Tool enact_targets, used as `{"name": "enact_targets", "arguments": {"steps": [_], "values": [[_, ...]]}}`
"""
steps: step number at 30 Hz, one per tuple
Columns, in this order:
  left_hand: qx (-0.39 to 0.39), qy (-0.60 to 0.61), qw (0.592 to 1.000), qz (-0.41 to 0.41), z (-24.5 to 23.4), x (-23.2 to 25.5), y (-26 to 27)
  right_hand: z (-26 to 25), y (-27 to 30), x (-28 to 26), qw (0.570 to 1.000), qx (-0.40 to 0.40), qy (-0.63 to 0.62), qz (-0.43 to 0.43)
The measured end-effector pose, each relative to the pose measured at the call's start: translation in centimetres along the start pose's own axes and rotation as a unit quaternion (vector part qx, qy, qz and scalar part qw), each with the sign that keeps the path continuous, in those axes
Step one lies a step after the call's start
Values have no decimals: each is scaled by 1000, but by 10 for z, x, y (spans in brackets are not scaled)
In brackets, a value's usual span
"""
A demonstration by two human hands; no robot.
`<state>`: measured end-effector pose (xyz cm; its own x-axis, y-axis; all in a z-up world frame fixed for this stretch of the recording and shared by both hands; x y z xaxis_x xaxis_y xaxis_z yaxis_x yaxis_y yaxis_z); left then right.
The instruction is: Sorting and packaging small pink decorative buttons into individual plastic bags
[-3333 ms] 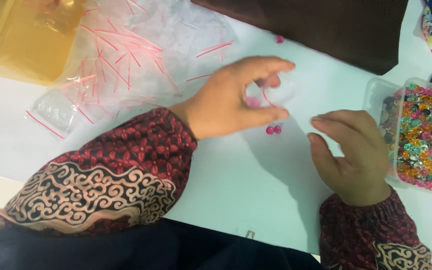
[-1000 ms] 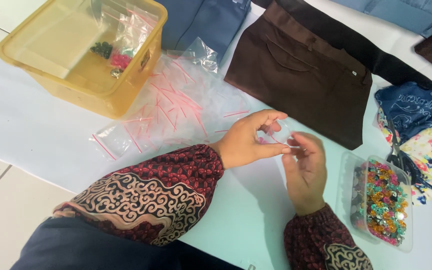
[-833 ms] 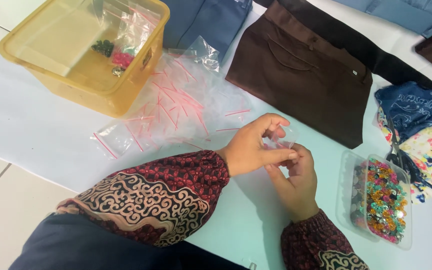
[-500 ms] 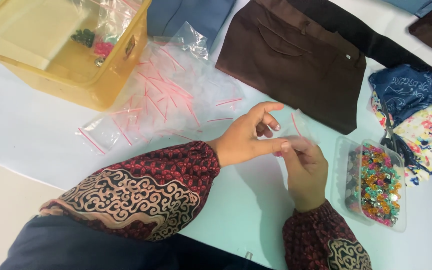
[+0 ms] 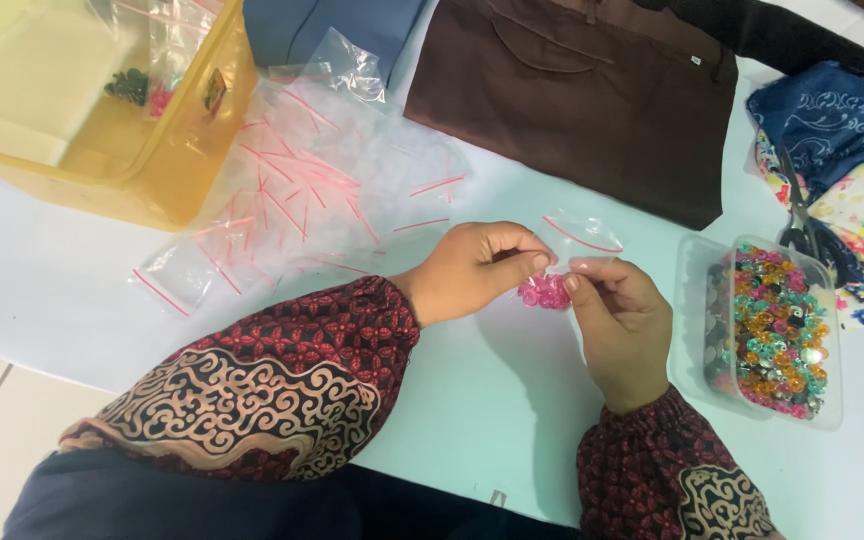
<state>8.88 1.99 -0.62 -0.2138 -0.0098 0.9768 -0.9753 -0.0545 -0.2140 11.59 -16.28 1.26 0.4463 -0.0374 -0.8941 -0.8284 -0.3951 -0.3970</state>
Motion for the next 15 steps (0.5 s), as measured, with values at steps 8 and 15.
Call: {"name": "enact_targets", "arguments": {"steps": [8, 15], "values": [[-40, 9, 999, -9, 9, 8, 9, 3, -2, 1, 999, -13, -47, -5], [-29, 3, 999, 18, 6, 12, 5, 12, -1, 0, 994, -17, -100, 30]]}}
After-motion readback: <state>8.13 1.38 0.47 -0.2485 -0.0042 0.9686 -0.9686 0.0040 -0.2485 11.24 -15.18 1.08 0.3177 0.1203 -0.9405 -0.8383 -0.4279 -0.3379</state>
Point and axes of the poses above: each hand's wrist, its own y-axis away from the middle knuckle, its own z-axis out of the palm, x = y × z, the point moved 6 cm from there along -y, towards the middle knuckle
